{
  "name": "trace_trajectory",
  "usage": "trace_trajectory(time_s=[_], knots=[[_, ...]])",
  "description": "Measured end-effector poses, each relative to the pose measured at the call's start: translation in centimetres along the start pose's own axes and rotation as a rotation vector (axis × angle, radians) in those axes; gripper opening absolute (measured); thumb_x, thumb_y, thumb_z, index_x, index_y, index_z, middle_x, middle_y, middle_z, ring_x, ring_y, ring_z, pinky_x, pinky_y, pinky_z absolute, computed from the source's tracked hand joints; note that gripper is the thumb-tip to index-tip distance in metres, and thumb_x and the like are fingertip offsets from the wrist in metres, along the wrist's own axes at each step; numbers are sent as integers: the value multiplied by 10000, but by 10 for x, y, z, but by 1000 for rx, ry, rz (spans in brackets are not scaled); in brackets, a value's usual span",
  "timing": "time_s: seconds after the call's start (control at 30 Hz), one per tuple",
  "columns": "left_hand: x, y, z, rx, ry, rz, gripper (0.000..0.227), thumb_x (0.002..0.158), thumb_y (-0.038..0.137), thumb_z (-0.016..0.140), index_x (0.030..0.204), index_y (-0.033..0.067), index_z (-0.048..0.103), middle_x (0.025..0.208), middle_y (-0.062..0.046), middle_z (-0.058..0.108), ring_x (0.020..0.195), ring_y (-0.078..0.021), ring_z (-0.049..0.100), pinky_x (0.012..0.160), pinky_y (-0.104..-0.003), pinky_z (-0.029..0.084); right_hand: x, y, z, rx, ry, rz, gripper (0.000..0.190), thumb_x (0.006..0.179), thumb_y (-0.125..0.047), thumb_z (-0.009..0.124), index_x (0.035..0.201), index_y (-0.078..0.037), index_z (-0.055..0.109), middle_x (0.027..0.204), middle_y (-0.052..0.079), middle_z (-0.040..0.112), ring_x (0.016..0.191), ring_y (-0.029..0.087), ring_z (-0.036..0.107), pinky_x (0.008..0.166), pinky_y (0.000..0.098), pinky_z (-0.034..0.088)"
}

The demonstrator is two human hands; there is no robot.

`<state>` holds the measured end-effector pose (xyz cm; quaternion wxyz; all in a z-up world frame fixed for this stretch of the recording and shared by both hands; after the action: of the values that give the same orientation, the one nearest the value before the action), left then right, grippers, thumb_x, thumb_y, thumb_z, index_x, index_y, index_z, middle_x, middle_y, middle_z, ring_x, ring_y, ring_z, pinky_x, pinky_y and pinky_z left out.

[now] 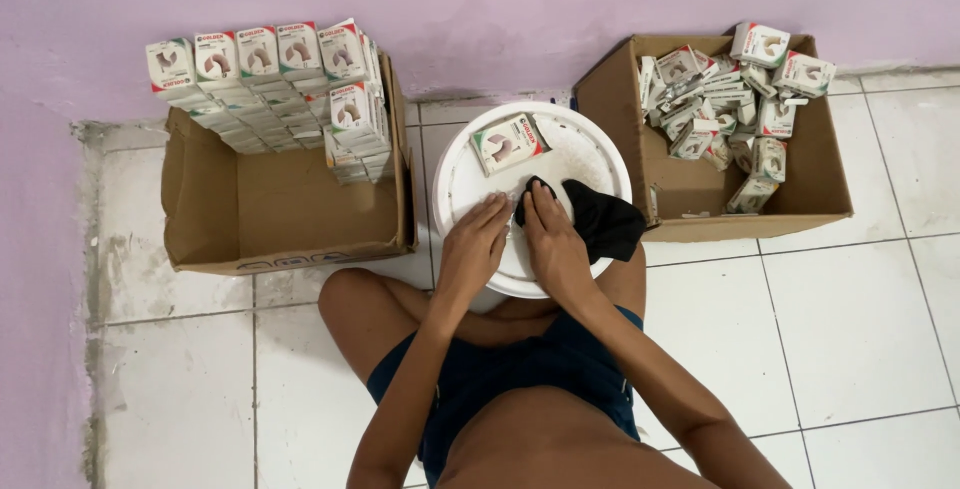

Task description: The person is sitting on the floor, wiping small product boxes with a cloth and packing them into a cardboard box.

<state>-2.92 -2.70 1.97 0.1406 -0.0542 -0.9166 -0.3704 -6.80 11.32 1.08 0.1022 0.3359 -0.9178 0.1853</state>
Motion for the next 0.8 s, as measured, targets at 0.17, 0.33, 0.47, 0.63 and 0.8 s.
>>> trace_trajectory(time_s=[0.17,0.33,0.47,0.63,0.8], knots=[[-1,-1,1,83,11,22,349,1029,87,579,1368,65,659,1429,-130,631,1370,-266,552,1207,-410,366,-6,-19,-8,-49,0,-57,455,1017,-36,543,1470,2,533,1586,222,445,1466,342,432,1241,429,315],[2,5,-10,107,-4,21,326,1025,120,597,1339,98,684,1409,-76,655,1368,-213,557,1253,-420,269,-8,-21,-11,-65,-28,-81,453,1002,-13,536,1454,9,546,1572,211,473,1452,330,456,1238,424,331],[4,0,-10,79,-10,-10,265,1026,128,590,1247,97,731,1404,-79,657,1369,-212,559,1266,-431,244,13,-12,-1,-53,0,-91,449,1014,-20,547,1462,8,546,1570,208,475,1458,331,449,1241,432,322],[1,-11,-4,64,-19,-42,389,1039,94,557,1424,71,610,1492,-93,582,1415,-191,510,1272,-392,226,1,-15,-2,-24,-19,-118,482,999,6,538,1481,10,521,1592,207,446,1484,341,410,1253,449,297],[-2,-7,-2,88,0,-14,397,1046,52,541,1439,32,592,1467,-120,604,1411,-207,515,1273,-393,230,-5,-21,-4,-50,-56,-113,484,974,39,545,1456,0,554,1584,199,462,1478,336,422,1251,441,304]])
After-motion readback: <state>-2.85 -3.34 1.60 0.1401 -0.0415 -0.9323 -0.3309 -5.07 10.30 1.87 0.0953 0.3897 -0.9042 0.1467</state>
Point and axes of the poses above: each hand's wrist, its own x-axis towards the middle knuckle, its own z-axis out of the palm, y = z × x, the point moved 4 cm from there along x, towards the middle knuckle
